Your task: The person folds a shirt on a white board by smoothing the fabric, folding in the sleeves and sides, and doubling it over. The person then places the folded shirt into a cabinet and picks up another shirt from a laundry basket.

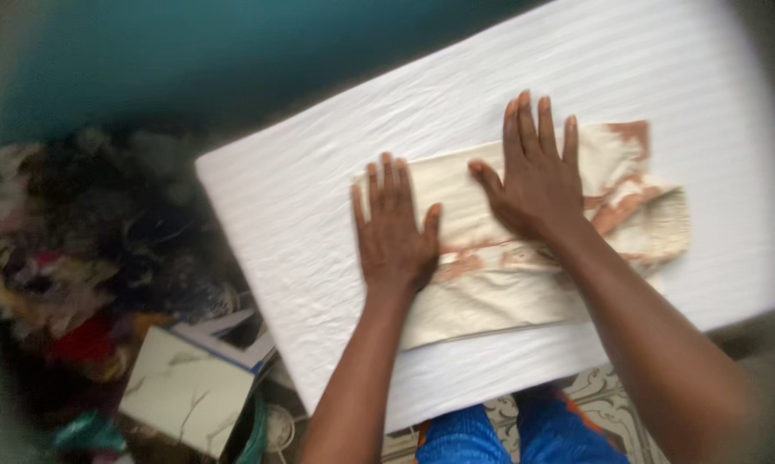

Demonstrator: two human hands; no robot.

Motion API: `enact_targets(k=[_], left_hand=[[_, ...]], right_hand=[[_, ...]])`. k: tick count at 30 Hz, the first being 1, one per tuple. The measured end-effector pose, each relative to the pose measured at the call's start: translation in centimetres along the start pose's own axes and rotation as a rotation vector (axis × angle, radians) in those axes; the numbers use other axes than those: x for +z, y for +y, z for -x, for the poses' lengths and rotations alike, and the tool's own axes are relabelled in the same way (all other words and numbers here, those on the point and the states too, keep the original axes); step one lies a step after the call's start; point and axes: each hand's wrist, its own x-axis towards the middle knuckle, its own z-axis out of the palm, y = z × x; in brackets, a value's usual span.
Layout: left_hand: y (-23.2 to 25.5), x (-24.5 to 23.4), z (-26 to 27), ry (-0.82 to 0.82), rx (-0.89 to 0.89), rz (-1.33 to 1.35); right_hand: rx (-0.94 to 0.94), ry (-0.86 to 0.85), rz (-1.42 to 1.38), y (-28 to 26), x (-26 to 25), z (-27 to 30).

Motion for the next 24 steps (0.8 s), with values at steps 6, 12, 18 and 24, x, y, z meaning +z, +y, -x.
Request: enact_targets(k=[6, 12, 18, 24], left_hand=[[0.4, 0.1, 0.5, 0.038, 0.012, -0.108], [0.7, 0.4, 0.5, 0.041, 0.012, -0.124], [1.0, 0.4, 0.8, 0.042, 0.002, -0.095], [0.9, 0.8, 1.2, 0.129, 0.055, -0.07]], right_hand=[[0.103, 0.16, -0.242, -0.7, 0.6, -0.2], [-0.286, 0.039, 0.097, -5.6, 4.7, 12.3], [-0.396, -0.041, 0.007, 2.1, 6.0, 18.6], [-0.204, -0.125, 0.119, 10.6, 5.1, 23.9]])
